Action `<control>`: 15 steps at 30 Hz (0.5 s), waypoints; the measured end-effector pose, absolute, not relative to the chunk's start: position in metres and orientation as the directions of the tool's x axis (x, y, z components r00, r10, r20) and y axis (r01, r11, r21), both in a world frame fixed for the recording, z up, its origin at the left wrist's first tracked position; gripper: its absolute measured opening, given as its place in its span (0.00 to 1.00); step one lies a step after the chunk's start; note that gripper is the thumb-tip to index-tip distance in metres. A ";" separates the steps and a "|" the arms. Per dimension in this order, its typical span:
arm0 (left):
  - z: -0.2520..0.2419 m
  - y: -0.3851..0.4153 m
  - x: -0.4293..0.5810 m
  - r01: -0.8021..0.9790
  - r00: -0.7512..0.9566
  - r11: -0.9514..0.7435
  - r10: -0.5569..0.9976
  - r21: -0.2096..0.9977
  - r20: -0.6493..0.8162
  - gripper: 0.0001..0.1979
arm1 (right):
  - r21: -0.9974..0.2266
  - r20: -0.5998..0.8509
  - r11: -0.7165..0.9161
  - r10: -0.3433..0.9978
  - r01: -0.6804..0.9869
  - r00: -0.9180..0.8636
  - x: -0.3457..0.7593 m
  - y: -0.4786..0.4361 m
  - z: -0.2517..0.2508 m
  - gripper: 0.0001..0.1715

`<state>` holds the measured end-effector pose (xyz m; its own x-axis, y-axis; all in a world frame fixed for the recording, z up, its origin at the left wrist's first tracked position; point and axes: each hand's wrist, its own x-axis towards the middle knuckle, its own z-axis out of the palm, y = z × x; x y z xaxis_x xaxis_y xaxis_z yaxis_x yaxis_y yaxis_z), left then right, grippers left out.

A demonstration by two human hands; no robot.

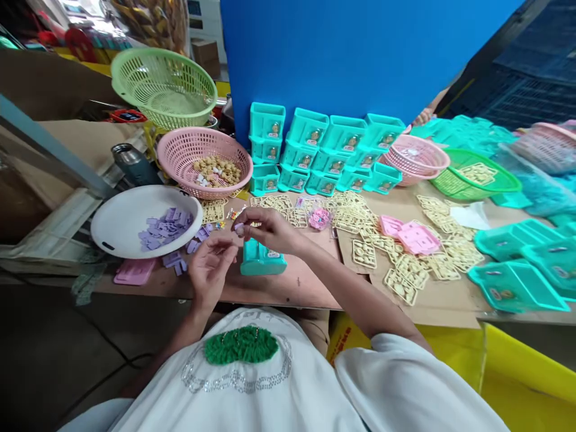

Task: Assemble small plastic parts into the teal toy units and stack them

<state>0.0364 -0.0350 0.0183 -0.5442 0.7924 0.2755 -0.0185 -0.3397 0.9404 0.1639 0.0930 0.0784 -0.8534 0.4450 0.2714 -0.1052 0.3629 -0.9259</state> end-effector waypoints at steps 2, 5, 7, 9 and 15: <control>0.024 -0.032 0.040 -0.132 -0.511 -0.320 0.833 0.938 0.212 0.16 | -0.807 0.434 0.579 0.450 -0.115 -0.780 0.177 0.089 0.075 0.16; 0.028 -0.028 0.042 -0.337 -0.404 -0.221 0.912 0.915 0.072 0.20 | -0.584 0.614 0.802 0.333 -0.128 -0.716 0.192 0.081 0.067 0.14; 0.029 -0.026 0.043 -0.446 -0.355 -0.154 0.935 0.882 -0.016 0.21 | -0.469 0.669 0.873 0.255 -0.131 -0.698 0.198 0.074 0.061 0.16; 0.029 -0.025 0.045 -0.466 -0.333 -0.120 0.942 0.877 -0.048 0.21 | -0.445 0.681 0.888 0.255 -0.112 -0.686 0.201 0.067 0.057 0.17; 0.024 -0.025 0.038 0.031 -0.365 -0.273 0.892 0.961 0.265 0.13 | -0.666 0.520 0.741 0.546 0.089 -0.657 0.201 0.064 0.064 0.14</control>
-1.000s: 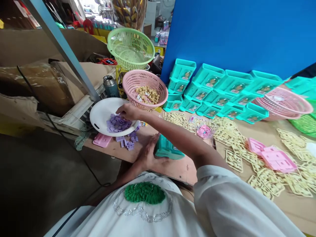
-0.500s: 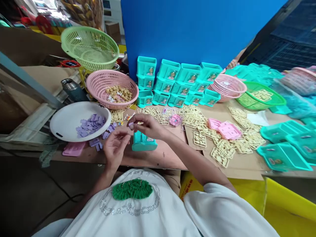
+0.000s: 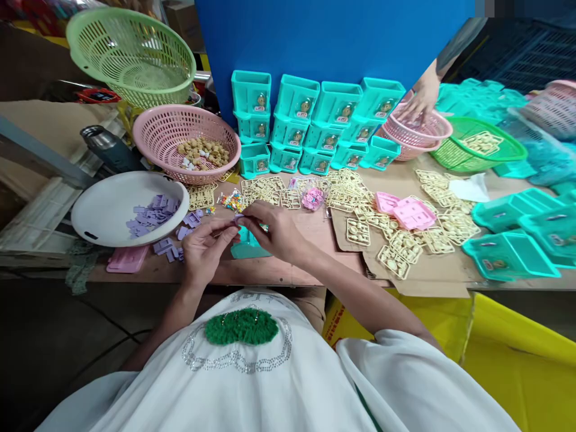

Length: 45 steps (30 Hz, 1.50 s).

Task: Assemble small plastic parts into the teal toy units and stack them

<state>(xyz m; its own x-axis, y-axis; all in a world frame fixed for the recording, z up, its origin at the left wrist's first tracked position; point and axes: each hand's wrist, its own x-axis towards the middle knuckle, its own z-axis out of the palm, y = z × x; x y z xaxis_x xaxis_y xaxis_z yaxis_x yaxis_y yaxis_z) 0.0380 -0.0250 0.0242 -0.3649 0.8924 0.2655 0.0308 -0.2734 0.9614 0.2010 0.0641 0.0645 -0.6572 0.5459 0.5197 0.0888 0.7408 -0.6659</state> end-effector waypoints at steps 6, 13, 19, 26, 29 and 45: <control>-0.015 -0.016 0.020 0.449 -0.141 -0.220 0.939 0.866 0.312 0.35 | -0.869 -0.068 0.371 0.566 0.327 -0.821 0.201 0.089 0.073 0.19; -0.050 -0.010 0.056 0.491 -0.285 -0.279 0.844 0.825 0.455 0.34 | -0.699 -0.441 0.291 0.544 0.654 -0.714 0.188 0.102 0.085 0.15; -0.061 -0.008 0.066 0.501 -0.317 -0.199 0.864 0.842 0.392 0.41 | -0.577 -0.587 0.260 0.527 0.774 -0.615 0.173 0.105 0.084 0.14; -0.064 -0.008 0.067 0.491 -0.308 -0.166 0.886 0.855 0.348 0.42 | -0.534 -0.623 0.208 0.559 0.819 -0.548 0.167 0.105 0.079 0.12; -0.063 -0.008 0.067 0.495 -0.307 -0.156 0.889 0.855 0.340 0.42 | -0.522 -0.597 0.239 0.583 0.819 -0.551 0.166 0.103 0.081 0.13; -0.063 -0.008 0.068 0.495 -0.307 -0.155 0.889 0.855 0.339 0.40 | -0.525 -0.652 0.136 0.570 0.840 -0.500 0.166 0.103 0.075 0.11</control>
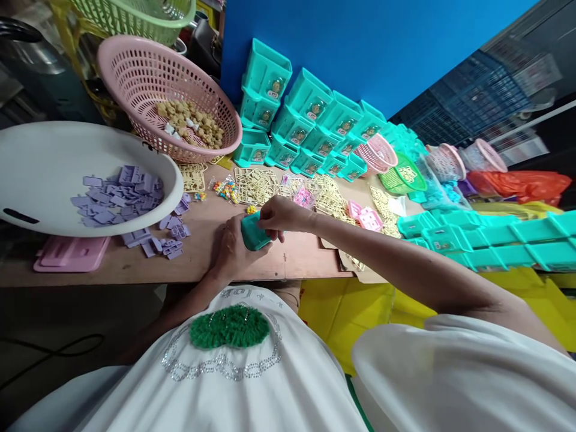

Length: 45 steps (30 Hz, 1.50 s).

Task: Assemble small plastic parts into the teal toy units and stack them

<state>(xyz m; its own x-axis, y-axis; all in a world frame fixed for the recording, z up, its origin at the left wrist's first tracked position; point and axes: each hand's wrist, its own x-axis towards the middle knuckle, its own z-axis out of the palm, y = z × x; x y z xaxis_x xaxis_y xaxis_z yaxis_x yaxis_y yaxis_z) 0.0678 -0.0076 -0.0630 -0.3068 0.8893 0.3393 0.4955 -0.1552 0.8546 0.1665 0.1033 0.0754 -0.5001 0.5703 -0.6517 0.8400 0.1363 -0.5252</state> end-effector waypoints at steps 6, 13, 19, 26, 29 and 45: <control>-0.064 -0.007 0.070 0.491 -0.319 -0.166 0.879 0.855 0.354 0.40 | -0.525 -0.674 0.103 0.557 0.845 -0.486 0.166 0.107 0.073 0.12; -0.066 -0.007 0.067 0.509 -0.285 -0.200 0.879 0.837 0.383 0.39 | -0.363 -0.657 0.311 0.583 0.878 -0.478 0.153 0.099 0.081 0.13; -0.070 -0.003 0.068 0.560 -0.277 -0.250 0.842 0.790 0.462 0.32 | -0.069 -0.560 0.576 0.653 0.815 -0.509 0.132 0.083 0.090 0.13; -0.071 -0.003 0.068 0.517 -0.284 -0.292 0.828 0.804 0.483 0.29 | 0.112 -0.526 0.683 0.657 0.722 -0.540 0.127 0.074 0.085 0.12; -0.073 -0.003 0.069 0.463 -0.315 -0.326 0.809 0.824 0.497 0.28 | 0.202 -0.483 0.730 0.654 0.653 -0.582 0.125 0.069 0.081 0.12; -0.069 -0.005 0.068 0.538 -0.230 -0.277 0.861 0.796 0.455 0.29 | 0.128 -0.563 0.617 0.690 0.777 -0.455 0.117 0.078 0.078 0.11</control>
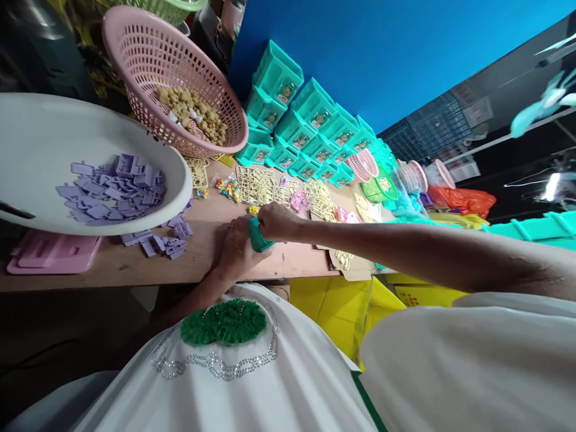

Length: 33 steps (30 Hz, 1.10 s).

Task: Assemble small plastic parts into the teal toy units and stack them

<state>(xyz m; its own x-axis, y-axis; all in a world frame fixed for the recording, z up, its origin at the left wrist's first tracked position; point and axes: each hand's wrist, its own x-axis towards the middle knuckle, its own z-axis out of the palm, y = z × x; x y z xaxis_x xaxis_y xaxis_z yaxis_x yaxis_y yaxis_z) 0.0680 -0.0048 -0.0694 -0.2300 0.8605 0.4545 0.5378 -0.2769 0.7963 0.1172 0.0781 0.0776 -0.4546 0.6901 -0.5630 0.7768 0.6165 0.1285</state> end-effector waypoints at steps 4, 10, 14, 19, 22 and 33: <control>-0.069 -0.006 0.069 0.518 -0.244 -0.262 0.867 0.814 0.435 0.32 | 0.109 -0.564 0.572 0.709 0.813 -0.423 0.118 0.082 0.078 0.12; -0.068 -0.007 0.067 0.549 -0.241 -0.248 0.867 0.798 0.436 0.35 | 0.001 -0.815 0.543 0.487 0.840 -0.314 0.120 0.106 0.096 0.17; -0.068 -0.009 0.065 0.593 -0.204 -0.243 0.876 0.767 0.436 0.34 | 0.023 -0.847 0.637 0.422 0.770 -0.323 0.127 0.114 0.087 0.17; -0.066 -0.010 0.065 0.613 -0.202 -0.214 0.888 0.761 0.412 0.35 | 0.062 -0.852 0.618 0.441 0.783 -0.281 0.122 0.105 0.083 0.18; -0.066 -0.011 0.065 0.604 -0.185 -0.219 0.897 0.766 0.402 0.34 | 0.129 -0.861 0.580 0.468 0.804 -0.199 0.115 0.098 0.088 0.18; -0.060 -0.012 0.061 0.572 -0.162 -0.206 0.921 0.794 0.355 0.33 | 0.167 -0.855 0.660 0.467 0.733 -0.225 0.109 0.105 0.075 0.11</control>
